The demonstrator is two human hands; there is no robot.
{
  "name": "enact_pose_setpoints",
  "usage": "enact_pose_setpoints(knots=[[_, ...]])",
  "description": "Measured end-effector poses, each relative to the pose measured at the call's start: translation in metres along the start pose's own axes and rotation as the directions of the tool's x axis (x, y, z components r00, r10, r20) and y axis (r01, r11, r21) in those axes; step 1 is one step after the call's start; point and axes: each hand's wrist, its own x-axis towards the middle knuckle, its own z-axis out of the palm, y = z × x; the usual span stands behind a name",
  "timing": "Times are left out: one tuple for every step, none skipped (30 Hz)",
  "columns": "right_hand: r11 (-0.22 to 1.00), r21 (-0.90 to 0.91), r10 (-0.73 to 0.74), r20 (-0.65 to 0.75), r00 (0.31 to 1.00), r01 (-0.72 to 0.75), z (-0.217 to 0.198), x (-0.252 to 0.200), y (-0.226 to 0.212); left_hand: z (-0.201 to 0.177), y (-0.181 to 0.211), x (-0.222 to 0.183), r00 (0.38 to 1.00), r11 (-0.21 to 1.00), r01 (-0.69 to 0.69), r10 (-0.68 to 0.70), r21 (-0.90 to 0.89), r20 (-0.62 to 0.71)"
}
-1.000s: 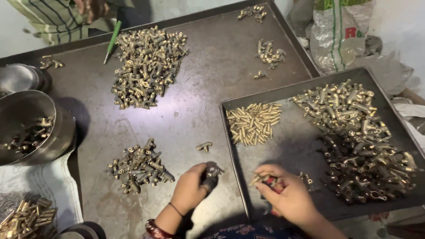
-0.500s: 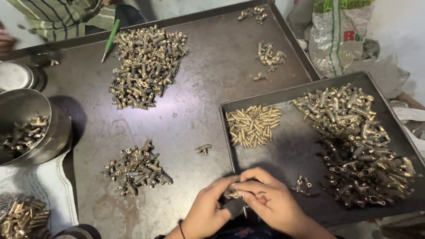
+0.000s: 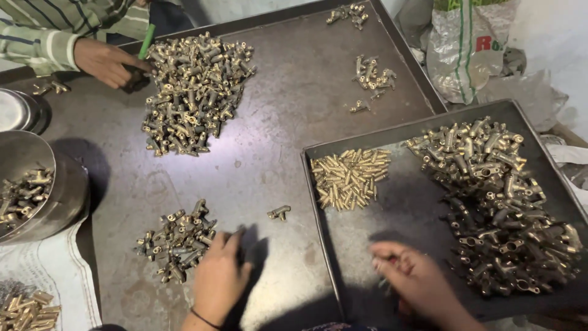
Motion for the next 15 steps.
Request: enact_pose_setpoints(knots=[[0.994,-0.073,0.084,0.070,0.994,-0.079,0.005,-0.002,0.004,-0.006,0.009,0.001,0.997,0.995,-0.066,0.062,-0.080,-0.044],[0.994,-0.075,0.081,0.071,0.994,-0.076,0.013,-0.004,0.009,-0.007,0.020,0.009,0.997,0.995,-0.064,0.060,-0.080,-0.048],[0.993,-0.101,-0.032,0.230,0.973,0.057,0.021,-0.008,0.015,-0.009,0.032,0.017,0.985,0.977,-0.154,0.141,-0.145,-0.098],[0.976,-0.109,-0.135,0.385,0.913,0.191,0.028,-0.010,0.020,-0.011,0.045,0.026,0.963,0.947,-0.248,0.218,-0.205,-0.156],[0.974,-0.110,-0.140,0.385,0.912,0.196,0.029,-0.013,0.014,0.012,0.034,0.036,0.962,0.947,-0.249,0.218,-0.205,-0.162],[0.944,-0.179,-0.185,0.409,0.894,0.278,0.028,-0.018,0.007,0.036,0.025,0.047,0.958,0.961,-0.252,0.232,-0.109,-0.172],[0.902,-0.245,-0.227,0.435,0.871,0.357,0.027,-0.022,0.001,0.060,0.018,0.059,0.952,0.968,-0.252,0.246,-0.013,-0.180],[0.898,-0.248,-0.236,0.426,0.873,0.363,0.023,-0.017,-0.001,0.057,0.023,0.060,0.948,0.965,-0.263,0.255,-0.014,-0.190],[0.887,-0.319,-0.213,0.358,0.909,0.334,0.018,-0.012,-0.004,0.055,0.029,0.061,0.969,0.972,-0.225,0.216,-0.066,-0.121],[0.876,-0.385,-0.185,0.289,0.939,0.291,0.015,-0.010,-0.003,0.055,0.033,0.057,0.984,0.978,-0.176,0.173,-0.115,-0.040],[0.876,-0.387,-0.185,0.284,0.941,0.289,0.008,0.002,-0.002,0.060,0.038,0.054,0.983,0.976,-0.181,0.178,-0.118,-0.040],[0.915,-0.299,-0.226,0.179,0.958,0.272,0.004,0.016,-0.001,0.063,0.041,0.050,0.982,0.979,-0.182,0.186,-0.089,0.042],[0.943,-0.207,-0.252,0.070,0.965,0.261,0.000,0.030,0.000,0.066,0.043,0.047,0.974,0.981,-0.184,0.190,-0.060,0.123],[0.944,-0.202,-0.252,0.063,0.966,0.260,-0.001,0.043,-0.019,0.067,0.046,0.045,0.972,0.980,-0.191,0.197,-0.058,0.125],[0.869,-0.323,-0.409,-0.046,0.911,0.374,-0.003,0.057,-0.038,0.067,0.048,0.044,0.982,0.977,-0.170,0.179,-0.129,0.061]])
